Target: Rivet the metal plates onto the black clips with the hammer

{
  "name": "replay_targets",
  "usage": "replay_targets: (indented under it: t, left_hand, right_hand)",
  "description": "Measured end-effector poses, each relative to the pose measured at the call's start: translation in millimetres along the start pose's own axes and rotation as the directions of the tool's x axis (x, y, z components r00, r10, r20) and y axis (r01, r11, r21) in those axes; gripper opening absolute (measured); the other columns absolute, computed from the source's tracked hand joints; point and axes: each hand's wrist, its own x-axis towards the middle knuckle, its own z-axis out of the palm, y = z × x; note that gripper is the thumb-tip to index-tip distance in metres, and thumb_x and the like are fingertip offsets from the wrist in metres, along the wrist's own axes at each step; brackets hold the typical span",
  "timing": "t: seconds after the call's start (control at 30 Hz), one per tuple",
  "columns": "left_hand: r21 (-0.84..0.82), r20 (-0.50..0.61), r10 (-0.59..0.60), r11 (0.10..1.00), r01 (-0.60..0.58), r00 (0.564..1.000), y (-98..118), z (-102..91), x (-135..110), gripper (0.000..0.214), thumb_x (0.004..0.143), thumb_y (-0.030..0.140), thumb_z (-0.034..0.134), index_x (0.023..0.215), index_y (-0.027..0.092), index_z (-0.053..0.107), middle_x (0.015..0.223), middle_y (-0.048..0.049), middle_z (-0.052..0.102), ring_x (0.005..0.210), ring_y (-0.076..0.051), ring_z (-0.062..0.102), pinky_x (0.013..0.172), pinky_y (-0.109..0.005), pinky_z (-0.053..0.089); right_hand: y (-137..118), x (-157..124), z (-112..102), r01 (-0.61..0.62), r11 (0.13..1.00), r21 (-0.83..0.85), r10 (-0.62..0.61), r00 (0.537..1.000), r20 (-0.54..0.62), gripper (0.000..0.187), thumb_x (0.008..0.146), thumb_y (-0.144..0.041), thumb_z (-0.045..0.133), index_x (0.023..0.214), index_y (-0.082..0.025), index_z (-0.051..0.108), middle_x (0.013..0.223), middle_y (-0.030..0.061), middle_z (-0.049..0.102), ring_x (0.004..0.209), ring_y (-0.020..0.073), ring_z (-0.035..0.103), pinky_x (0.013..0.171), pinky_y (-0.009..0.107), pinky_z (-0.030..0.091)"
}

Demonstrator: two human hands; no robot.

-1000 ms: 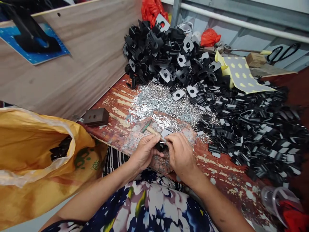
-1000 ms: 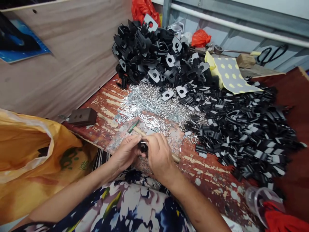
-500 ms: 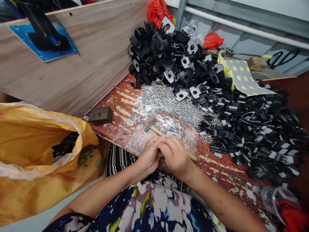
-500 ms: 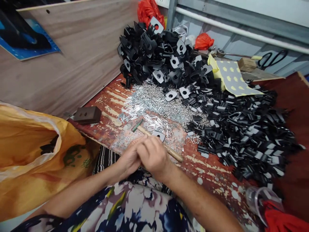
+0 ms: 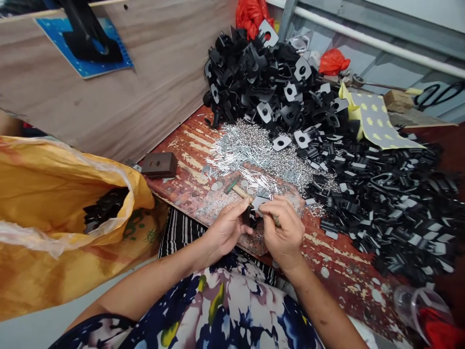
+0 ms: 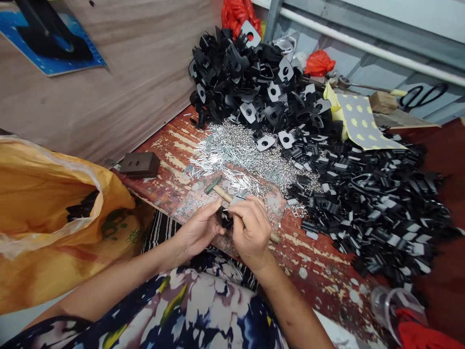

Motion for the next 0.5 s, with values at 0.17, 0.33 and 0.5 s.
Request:
replay_targets:
  t: [0.17,0.33,0.5]
  left_hand:
    - [-0.007,-0.001,-0.002,1.000,0.002,1.000,1.3,-0.1,-0.4,0.033,0.076,0.044,0.086,0.084,0.016,0.073,0.077,-0.0023,0.063,0.062,-0.011,0.057,0.047,-0.021,0.053]
    - [-0.020,-0.006,0.000,1.000,0.000,1.000,-0.5,-2.1,0.6,0.033,0.074,0.042,0.088,0.083,0.016,0.071,0.075,-0.0007,0.062,0.060,-0.010,0.057,0.049,-0.021,0.051]
    - [-0.026,-0.080,-0.034,0.999,0.032,0.996,-8.0,-9.2,1.8,0.032,0.071,0.040,0.087,0.074,0.016,0.066,0.070,0.0005,0.062,0.055,-0.010,0.055,0.048,-0.022,0.047]
  right_hand:
    - [-1.5,1.0,-0.1,0.083,0.995,-0.056,-0.081,0.996,0.028,0.027,0.093,-0.002,0.053,0.098,-0.026,0.064,0.086,-0.0013,0.071,0.081,0.0152,0.068,0.098,0.050,0.057]
    - [-0.5,-5.0,1.2,0.274,0.947,-0.170,-0.245,0.954,0.170,0.026,0.093,-0.003,0.055,0.105,-0.024,0.064,0.092,0.0027,0.071,0.084,0.0164,0.065,0.104,0.052,0.054]
    - [-0.6,-15.4,9.7,0.284,0.941,-0.182,-0.232,0.937,0.263,0.024,0.095,-0.006,0.054,0.107,-0.025,0.065,0.089,0.0009,0.068,0.080,0.0154,0.061,0.110,0.051,0.050]
